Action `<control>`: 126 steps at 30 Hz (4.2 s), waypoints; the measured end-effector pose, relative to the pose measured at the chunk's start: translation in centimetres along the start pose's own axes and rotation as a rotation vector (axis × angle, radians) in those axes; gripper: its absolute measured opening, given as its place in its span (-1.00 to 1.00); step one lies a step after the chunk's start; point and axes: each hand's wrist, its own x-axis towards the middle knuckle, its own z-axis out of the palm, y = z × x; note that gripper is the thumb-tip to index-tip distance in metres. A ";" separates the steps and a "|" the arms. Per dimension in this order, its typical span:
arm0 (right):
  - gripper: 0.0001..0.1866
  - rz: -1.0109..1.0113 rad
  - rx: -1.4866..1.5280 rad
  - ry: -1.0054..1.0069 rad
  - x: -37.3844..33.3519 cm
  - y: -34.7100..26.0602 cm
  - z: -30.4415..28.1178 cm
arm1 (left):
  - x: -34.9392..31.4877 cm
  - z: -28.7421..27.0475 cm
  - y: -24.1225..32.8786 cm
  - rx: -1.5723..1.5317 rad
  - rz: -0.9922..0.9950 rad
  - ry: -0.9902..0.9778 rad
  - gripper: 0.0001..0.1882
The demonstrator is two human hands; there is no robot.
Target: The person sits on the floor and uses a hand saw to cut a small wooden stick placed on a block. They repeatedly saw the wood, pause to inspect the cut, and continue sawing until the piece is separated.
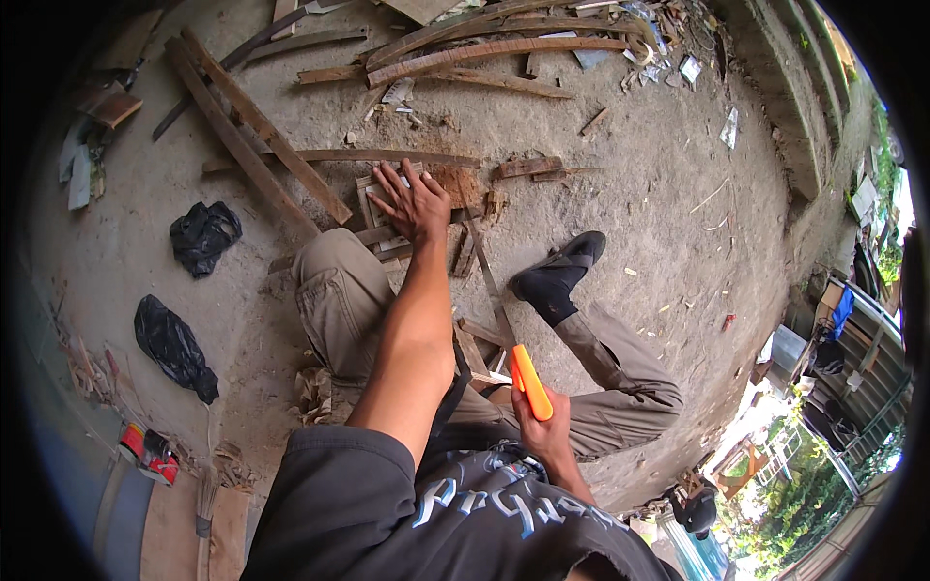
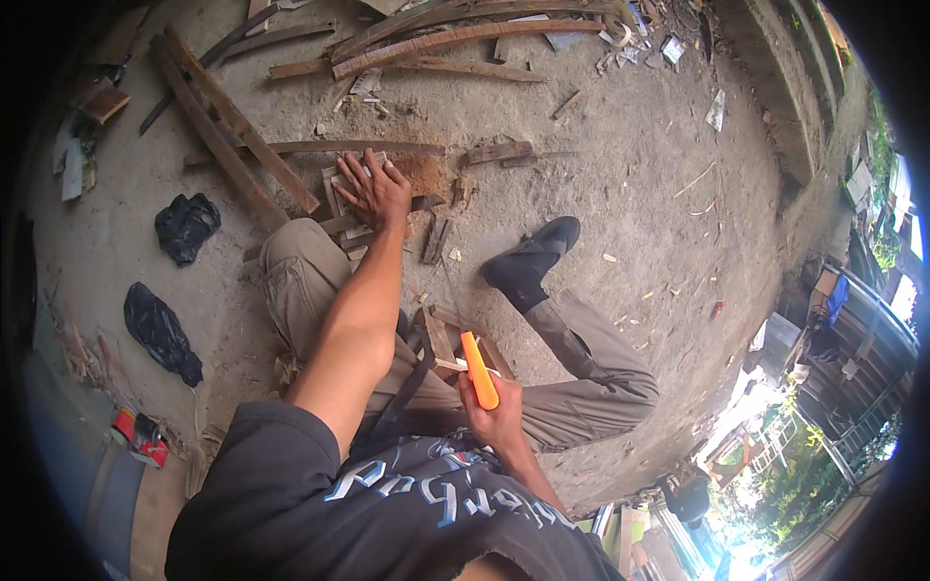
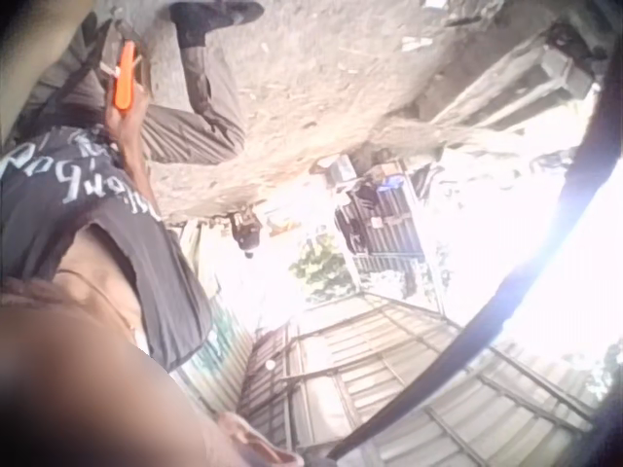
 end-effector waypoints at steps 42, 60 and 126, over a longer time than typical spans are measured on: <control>-0.93 0.041 0.107 0.004 0.7 -3.8 -1.5 | 1.2 -0.1 1.5 0.108 0.050 -0.049 -0.56; -0.74 -0.079 0.121 0.017 1.3 -5.0 -4.0 | 0.9 0.3 0.8 0.036 0.009 0.044 -0.37; -0.71 -0.077 -0.201 0.007 0.9 -5.0 -4.2 | -1.9 0.1 0.5 0.021 -0.054 -0.045 -0.33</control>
